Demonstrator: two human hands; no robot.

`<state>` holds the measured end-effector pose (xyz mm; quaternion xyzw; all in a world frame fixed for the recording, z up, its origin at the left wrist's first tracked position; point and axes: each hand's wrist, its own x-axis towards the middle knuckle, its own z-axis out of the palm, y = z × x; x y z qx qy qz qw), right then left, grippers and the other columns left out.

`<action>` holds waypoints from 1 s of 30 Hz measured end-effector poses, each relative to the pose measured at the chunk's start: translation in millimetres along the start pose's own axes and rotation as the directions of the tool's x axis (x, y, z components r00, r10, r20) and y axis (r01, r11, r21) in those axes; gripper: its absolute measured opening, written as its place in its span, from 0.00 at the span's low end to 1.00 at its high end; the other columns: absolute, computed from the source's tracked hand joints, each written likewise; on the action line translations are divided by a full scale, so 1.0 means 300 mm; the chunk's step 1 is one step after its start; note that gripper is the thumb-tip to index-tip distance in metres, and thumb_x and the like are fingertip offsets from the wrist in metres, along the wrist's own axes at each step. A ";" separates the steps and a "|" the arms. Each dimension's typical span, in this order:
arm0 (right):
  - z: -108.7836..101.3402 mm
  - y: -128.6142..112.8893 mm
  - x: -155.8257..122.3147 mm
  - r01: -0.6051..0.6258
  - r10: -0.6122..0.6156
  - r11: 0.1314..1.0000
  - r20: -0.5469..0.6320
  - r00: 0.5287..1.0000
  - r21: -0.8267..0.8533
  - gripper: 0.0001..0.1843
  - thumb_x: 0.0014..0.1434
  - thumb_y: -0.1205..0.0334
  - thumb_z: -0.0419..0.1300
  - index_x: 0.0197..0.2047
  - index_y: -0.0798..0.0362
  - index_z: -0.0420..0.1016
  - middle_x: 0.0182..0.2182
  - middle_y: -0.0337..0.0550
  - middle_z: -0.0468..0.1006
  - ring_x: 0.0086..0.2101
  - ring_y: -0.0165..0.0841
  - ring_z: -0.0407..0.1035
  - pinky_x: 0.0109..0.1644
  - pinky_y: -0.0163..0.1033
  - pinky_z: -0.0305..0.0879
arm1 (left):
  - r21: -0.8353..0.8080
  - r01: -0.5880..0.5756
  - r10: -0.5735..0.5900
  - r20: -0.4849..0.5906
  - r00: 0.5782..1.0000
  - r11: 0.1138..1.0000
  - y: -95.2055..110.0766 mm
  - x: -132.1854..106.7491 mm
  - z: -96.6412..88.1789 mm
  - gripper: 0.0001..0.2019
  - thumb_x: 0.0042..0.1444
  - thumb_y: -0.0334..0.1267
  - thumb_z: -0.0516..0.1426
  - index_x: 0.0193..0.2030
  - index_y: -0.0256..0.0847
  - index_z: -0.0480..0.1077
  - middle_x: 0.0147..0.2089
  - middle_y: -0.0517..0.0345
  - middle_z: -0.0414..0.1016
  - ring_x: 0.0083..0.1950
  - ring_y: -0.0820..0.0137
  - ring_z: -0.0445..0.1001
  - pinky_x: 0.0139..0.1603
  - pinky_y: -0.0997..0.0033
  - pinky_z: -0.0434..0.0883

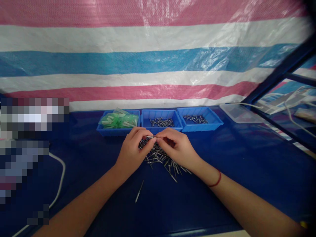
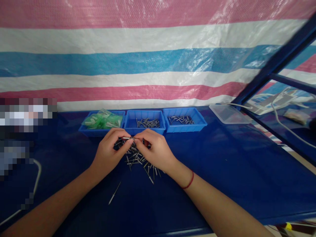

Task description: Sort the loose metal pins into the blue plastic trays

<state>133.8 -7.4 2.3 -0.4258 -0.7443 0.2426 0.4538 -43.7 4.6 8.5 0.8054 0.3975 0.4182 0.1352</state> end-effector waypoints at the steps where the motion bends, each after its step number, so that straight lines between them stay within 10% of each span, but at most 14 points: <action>1: 0.001 -0.002 0.000 0.000 0.000 1.000 0.012 1.000 0.005 0.09 0.61 0.61 0.56 0.35 0.52 0.77 0.30 0.42 0.76 0.29 0.30 0.66 0.33 0.37 0.61 | 0.014 0.003 -0.003 0.016 1.000 1.000 0.002 0.002 -0.006 0.04 0.61 0.37 0.55 0.41 0.41 0.67 0.40 0.56 0.71 0.42 0.68 0.71 0.46 0.67 0.68; 6: -0.025 0.006 0.022 -0.217 0.321 0.896 -0.228 0.919 0.386 0.12 0.60 0.53 0.58 0.35 0.53 0.76 0.25 0.39 0.71 0.24 0.27 0.62 0.26 0.35 0.56 | 0.214 0.016 -0.093 0.355 0.930 0.977 0.040 0.022 -0.099 0.22 0.58 0.47 0.57 0.57 0.41 0.60 0.37 0.57 0.74 0.35 0.66 0.74 0.35 0.69 0.66; 11: -0.098 0.060 0.068 -0.180 0.666 0.546 -0.293 0.686 0.818 0.18 0.56 0.45 0.58 0.35 0.53 0.74 0.22 0.33 0.62 0.18 0.23 0.52 0.19 0.32 0.46 | 0.387 0.000 -0.290 0.690 0.663 0.922 0.117 0.005 -0.198 0.13 0.56 0.49 0.57 0.29 0.44 0.71 0.27 0.59 0.75 0.27 0.66 0.73 0.25 0.72 0.58; 17: -0.114 0.060 0.068 -0.167 0.670 0.477 -0.234 0.704 0.863 0.15 0.55 0.48 0.56 0.29 0.52 0.71 0.19 0.33 0.59 0.17 0.24 0.50 0.18 0.33 0.44 | 0.530 -0.092 -0.460 0.798 0.390 0.843 0.200 -0.061 -0.163 0.10 0.46 0.47 0.64 0.26 0.43 0.76 0.27 0.51 0.79 0.28 0.55 0.77 0.21 0.70 0.53; 24: -0.086 0.009 0.045 -0.285 0.576 0.624 -0.182 0.797 0.727 0.13 0.56 0.52 0.56 0.28 0.53 0.71 0.19 0.33 0.60 0.18 0.24 0.51 0.20 0.33 0.45 | 0.530 -0.124 -0.453 0.806 0.380 0.839 0.201 -0.043 -0.142 0.08 0.54 0.34 0.54 0.32 0.40 0.75 0.33 0.47 0.80 0.34 0.55 0.79 0.28 0.66 0.66; 30: -0.043 -0.022 0.020 -0.308 0.351 0.870 -0.043 0.936 0.385 0.10 0.59 0.58 0.56 0.33 0.54 0.74 0.23 0.35 0.67 0.22 0.24 0.56 0.24 0.33 0.51 | 0.168 0.083 -0.182 0.746 0.641 0.982 0.096 0.032 -0.144 0.11 0.65 0.40 0.48 0.37 0.41 0.69 0.35 0.59 0.76 0.36 0.69 0.74 0.36 0.73 0.65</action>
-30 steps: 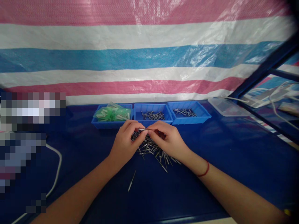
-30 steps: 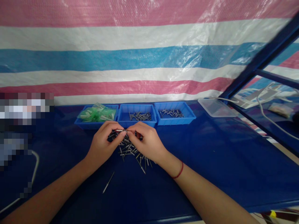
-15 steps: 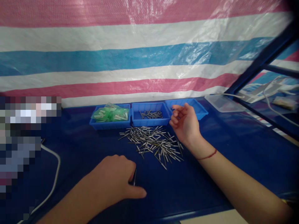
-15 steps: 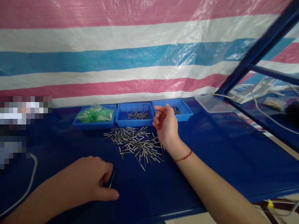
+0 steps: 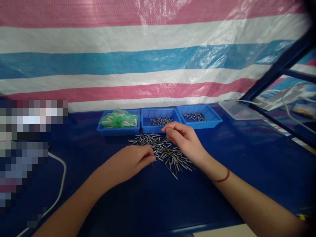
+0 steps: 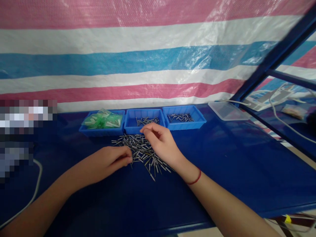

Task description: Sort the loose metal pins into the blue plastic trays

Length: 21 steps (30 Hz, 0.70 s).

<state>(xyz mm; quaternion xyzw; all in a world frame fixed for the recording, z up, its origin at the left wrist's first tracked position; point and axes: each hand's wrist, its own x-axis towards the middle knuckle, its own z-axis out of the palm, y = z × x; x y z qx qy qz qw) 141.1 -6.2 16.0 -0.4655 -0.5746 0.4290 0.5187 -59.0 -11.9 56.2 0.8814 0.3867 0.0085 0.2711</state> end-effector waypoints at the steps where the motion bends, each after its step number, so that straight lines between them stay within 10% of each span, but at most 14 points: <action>1: 0.007 -0.002 -0.005 -0.007 0.006 1.000 0.030 1.000 0.014 0.09 0.60 0.59 0.55 0.36 0.54 0.74 0.25 0.35 0.67 0.22 0.24 0.56 0.24 0.33 0.51 | -0.063 -0.005 0.002 -0.043 0.999 0.998 -0.014 0.010 0.000 0.11 0.65 0.40 0.47 0.37 0.41 0.68 0.34 0.60 0.75 0.36 0.70 0.73 0.37 0.74 0.65; 10: 0.035 -0.028 -0.044 0.010 -0.013 1.000 0.224 0.974 0.013 0.08 0.58 0.59 0.60 0.36 0.55 0.74 0.30 0.40 0.74 0.29 0.28 0.65 0.32 0.35 0.61 | -0.303 -0.047 -0.013 -0.194 0.981 0.952 -0.021 0.022 0.033 0.12 0.67 0.43 0.46 0.36 0.41 0.63 0.31 0.65 0.69 0.33 0.74 0.69 0.36 0.74 0.62; 21: 0.032 -0.033 -0.053 0.178 -0.166 0.983 0.195 0.967 -0.047 0.07 0.59 0.62 0.59 0.37 0.54 0.77 0.35 0.45 0.77 0.35 0.32 0.71 0.37 0.39 0.66 | -0.301 -0.077 -0.009 -0.275 0.961 0.950 -0.021 0.036 0.050 0.12 0.64 0.45 0.49 0.35 0.40 0.66 0.29 0.64 0.66 0.30 0.74 0.65 0.31 0.74 0.60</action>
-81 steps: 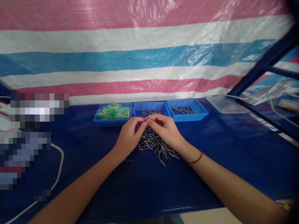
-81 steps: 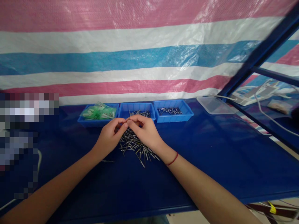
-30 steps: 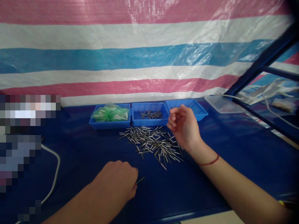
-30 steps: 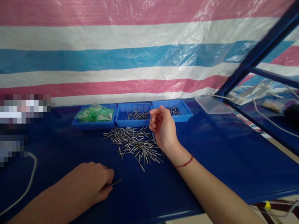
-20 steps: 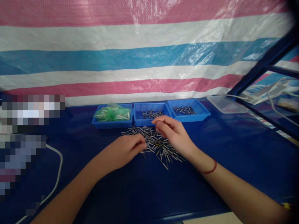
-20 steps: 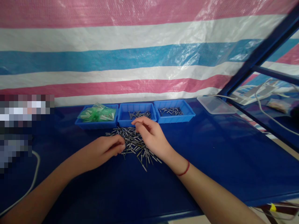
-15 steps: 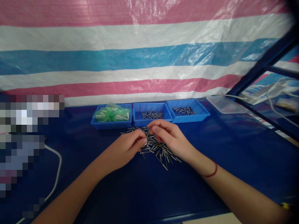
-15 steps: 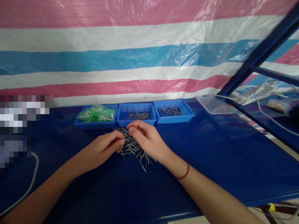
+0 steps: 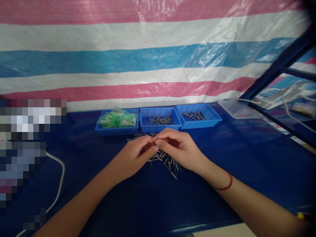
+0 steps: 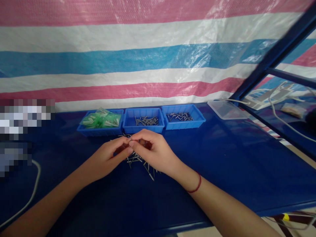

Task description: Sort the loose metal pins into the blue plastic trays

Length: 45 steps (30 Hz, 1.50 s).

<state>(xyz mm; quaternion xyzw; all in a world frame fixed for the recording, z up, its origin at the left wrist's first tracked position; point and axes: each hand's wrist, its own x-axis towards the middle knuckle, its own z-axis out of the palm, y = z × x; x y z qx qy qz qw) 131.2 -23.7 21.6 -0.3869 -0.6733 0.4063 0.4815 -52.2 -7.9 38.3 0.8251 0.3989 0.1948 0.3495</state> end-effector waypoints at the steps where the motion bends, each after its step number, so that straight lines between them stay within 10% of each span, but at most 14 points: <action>1: -0.001 -0.001 0.000 0.016 -0.017 1.000 -0.005 1.000 -0.023 0.07 0.60 0.62 0.59 0.37 0.54 0.77 0.34 0.45 0.77 0.35 0.32 0.71 0.36 0.38 0.65 | 0.013 -0.008 0.008 -0.025 1.000 1.000 -0.002 0.001 0.003 0.12 0.64 0.44 0.50 0.35 0.40 0.67 0.29 0.64 0.66 0.30 0.74 0.65 0.31 0.75 0.60; 10: -0.005 0.009 0.002 0.083 -0.115 0.956 -0.098 0.988 -0.283 0.04 0.58 0.65 0.59 0.36 0.54 0.76 0.30 0.41 0.75 0.24 0.26 0.63 0.27 0.34 0.60 | 0.081 -0.017 0.036 -0.243 0.969 0.997 -0.020 0.010 0.005 0.07 0.60 0.40 0.55 0.38 0.40 0.72 0.35 0.60 0.70 0.31 0.74 0.67 0.33 0.75 0.65; 19: -0.014 0.028 0.005 0.195 -0.155 0.858 0.122 0.980 -0.475 0.09 0.63 0.65 0.53 0.37 0.54 0.75 0.33 0.44 0.75 0.32 0.30 0.67 0.36 0.36 0.62 | 0.169 -0.036 0.091 -0.328 0.940 0.985 -0.015 0.000 0.005 0.07 0.60 0.41 0.55 0.37 0.41 0.71 0.36 0.59 0.71 0.34 0.73 0.70 0.35 0.75 0.68; 25: -0.016 0.045 0.026 -0.119 0.116 0.992 -0.096 0.989 -0.031 0.14 0.61 0.52 0.56 0.35 0.53 0.75 0.22 0.36 0.67 0.23 0.27 0.60 0.27 0.34 0.56 | 0.324 0.008 0.079 -0.254 0.964 0.946 -0.010 -0.011 -0.009 0.14 0.62 0.48 0.52 0.49 0.43 0.67 0.40 0.59 0.73 0.37 0.70 0.73 0.40 0.71 0.70; 29: -0.096 0.077 0.068 -0.215 0.367 0.887 -0.342 0.865 0.408 0.17 0.55 0.47 0.61 0.41 0.52 0.73 0.19 0.29 0.58 0.17 0.22 0.47 0.18 0.31 0.41 | 0.591 0.052 0.117 -0.245 0.962 0.805 -0.007 -0.016 -0.029 0.16 0.64 0.46 0.49 0.54 0.42 0.65 0.50 0.52 0.72 0.51 0.62 0.72 0.52 0.63 0.69; 33: -0.199 0.078 0.100 -0.321 0.524 0.794 -0.313 0.792 0.516 0.20 0.53 0.44 0.61 0.38 0.53 0.72 0.17 0.27 0.54 0.15 0.21 0.41 0.17 0.31 0.39 | 0.733 0.184 -0.045 -0.205 0.978 0.655 -0.006 -0.030 -0.042 0.17 0.65 0.45 0.48 0.56 0.41 0.67 0.51 0.49 0.71 0.50 0.58 0.73 0.46 0.62 0.72; 38: -0.292 0.005 0.064 -0.368 0.355 0.916 -0.103 0.929 -0.161 0.20 0.53 0.43 0.61 0.31 0.54 0.73 0.20 0.35 0.66 0.18 0.23 0.56 0.19 0.31 0.48 | 0.773 0.256 -0.241 -0.137 0.961 0.580 -0.003 -0.056 -0.040 0.25 0.61 0.54 0.52 0.60 0.44 0.64 0.53 0.47 0.71 0.47 0.53 0.75 0.37 0.60 0.74; 45: -0.285 0.005 -0.043 -0.240 0.465 0.595 0.085 0.881 -0.767 0.35 0.34 0.42 0.72 0.42 0.54 0.71 0.33 0.46 0.76 0.29 0.37 0.70 0.29 0.38 0.62 | 0.772 0.296 -0.327 -0.122 0.937 0.562 0.002 -0.058 -0.034 0.39 0.55 0.61 0.54 0.66 0.33 0.57 0.55 0.38 0.69 0.50 0.49 0.74 0.41 0.56 0.74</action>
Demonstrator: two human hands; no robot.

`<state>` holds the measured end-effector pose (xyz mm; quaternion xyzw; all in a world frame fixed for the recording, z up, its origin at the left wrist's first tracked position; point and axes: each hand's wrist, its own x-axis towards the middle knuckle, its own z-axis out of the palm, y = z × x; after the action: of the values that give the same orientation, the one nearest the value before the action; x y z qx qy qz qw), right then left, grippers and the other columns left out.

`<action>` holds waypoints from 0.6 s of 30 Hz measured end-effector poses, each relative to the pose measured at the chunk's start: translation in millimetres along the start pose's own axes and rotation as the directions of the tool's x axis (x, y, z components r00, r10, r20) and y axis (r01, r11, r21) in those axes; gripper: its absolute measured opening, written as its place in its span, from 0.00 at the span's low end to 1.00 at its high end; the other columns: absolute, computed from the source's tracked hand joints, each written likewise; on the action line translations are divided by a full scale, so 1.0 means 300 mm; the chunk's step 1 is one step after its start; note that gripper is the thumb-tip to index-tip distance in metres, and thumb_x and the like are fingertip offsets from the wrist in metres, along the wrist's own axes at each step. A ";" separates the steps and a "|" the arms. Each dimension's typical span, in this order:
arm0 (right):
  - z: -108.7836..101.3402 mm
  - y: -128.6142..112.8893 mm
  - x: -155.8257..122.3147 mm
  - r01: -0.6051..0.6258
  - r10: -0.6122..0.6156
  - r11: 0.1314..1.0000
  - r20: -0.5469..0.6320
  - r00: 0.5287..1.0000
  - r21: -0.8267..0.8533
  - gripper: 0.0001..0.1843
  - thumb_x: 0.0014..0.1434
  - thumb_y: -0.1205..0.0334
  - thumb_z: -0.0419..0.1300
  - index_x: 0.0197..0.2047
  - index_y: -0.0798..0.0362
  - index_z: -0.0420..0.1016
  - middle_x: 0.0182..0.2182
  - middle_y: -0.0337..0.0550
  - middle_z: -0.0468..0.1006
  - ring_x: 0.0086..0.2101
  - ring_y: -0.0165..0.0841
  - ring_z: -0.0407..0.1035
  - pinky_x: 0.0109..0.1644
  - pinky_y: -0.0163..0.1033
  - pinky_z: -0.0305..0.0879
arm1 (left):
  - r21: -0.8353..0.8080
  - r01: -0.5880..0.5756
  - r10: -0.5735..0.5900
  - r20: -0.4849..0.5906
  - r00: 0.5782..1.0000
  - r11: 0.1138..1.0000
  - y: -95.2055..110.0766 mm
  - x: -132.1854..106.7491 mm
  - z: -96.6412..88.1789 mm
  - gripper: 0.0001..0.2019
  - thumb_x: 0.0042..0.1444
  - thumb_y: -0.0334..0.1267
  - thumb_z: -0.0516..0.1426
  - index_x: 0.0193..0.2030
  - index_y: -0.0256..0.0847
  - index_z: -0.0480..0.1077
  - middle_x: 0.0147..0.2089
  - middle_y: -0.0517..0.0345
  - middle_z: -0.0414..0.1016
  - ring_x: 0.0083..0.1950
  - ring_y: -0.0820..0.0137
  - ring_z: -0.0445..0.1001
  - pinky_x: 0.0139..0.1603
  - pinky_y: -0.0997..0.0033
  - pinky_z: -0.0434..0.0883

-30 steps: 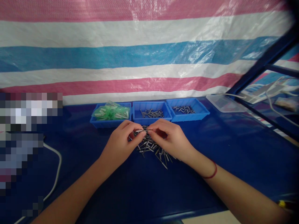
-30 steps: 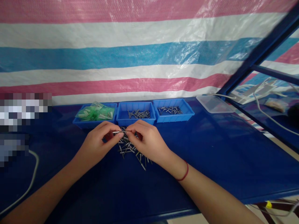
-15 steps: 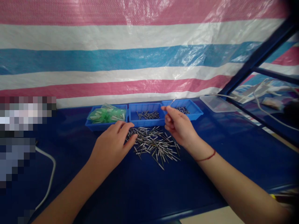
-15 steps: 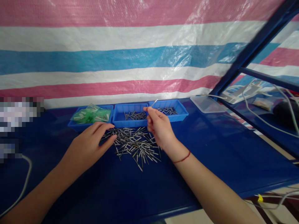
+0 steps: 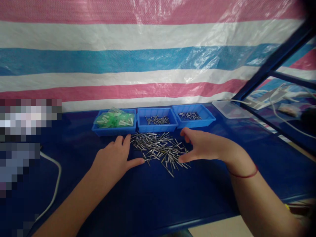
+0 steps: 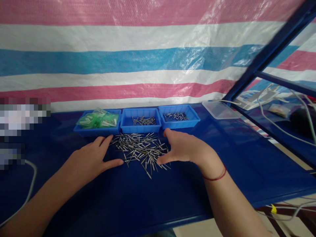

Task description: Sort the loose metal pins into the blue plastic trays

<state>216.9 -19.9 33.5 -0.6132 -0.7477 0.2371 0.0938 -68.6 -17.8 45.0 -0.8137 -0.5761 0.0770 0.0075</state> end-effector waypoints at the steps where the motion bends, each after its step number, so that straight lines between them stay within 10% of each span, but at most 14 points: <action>1: 0.016 -0.008 0.000 0.021 -0.020 0.999 0.020 1.000 -0.040 0.36 0.34 0.43 0.72 0.43 0.54 0.71 0.35 0.48 0.76 0.31 0.39 0.71 0.31 0.39 0.63 | 0.002 -0.001 0.001 -0.001 1.000 1.000 0.000 0.003 0.003 0.39 0.55 0.60 0.54 0.65 0.33 0.57 0.55 0.37 0.69 0.51 0.49 0.73 0.42 0.56 0.74; 7: 0.062 -0.083 0.009 0.049 -0.030 0.980 0.103 0.994 -0.193 0.39 0.37 0.46 0.72 0.50 0.57 0.67 0.44 0.55 0.72 0.39 0.47 0.71 0.38 0.43 0.64 | -0.001 -0.044 0.044 -0.016 0.999 0.999 0.013 0.015 0.035 0.38 0.53 0.62 0.54 0.62 0.34 0.62 0.54 0.38 0.67 0.48 0.50 0.74 0.38 0.58 0.74; 18: 0.094 -0.138 0.034 0.216 -0.218 0.974 -0.031 0.975 -0.066 0.12 0.54 0.66 0.61 0.43 0.53 0.72 0.37 0.46 0.75 0.33 0.36 0.70 0.36 0.38 0.59 | -0.147 -0.189 0.180 -0.069 0.981 0.971 0.076 0.023 0.059 0.26 0.59 0.53 0.55 0.56 0.35 0.64 0.50 0.45 0.71 0.45 0.57 0.76 0.37 0.66 0.73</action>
<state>166.3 -22.5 26.9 -0.5348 -0.8153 0.1906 0.1142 -47.5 -20.5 24.5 -0.8637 -0.5018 0.0105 -0.0464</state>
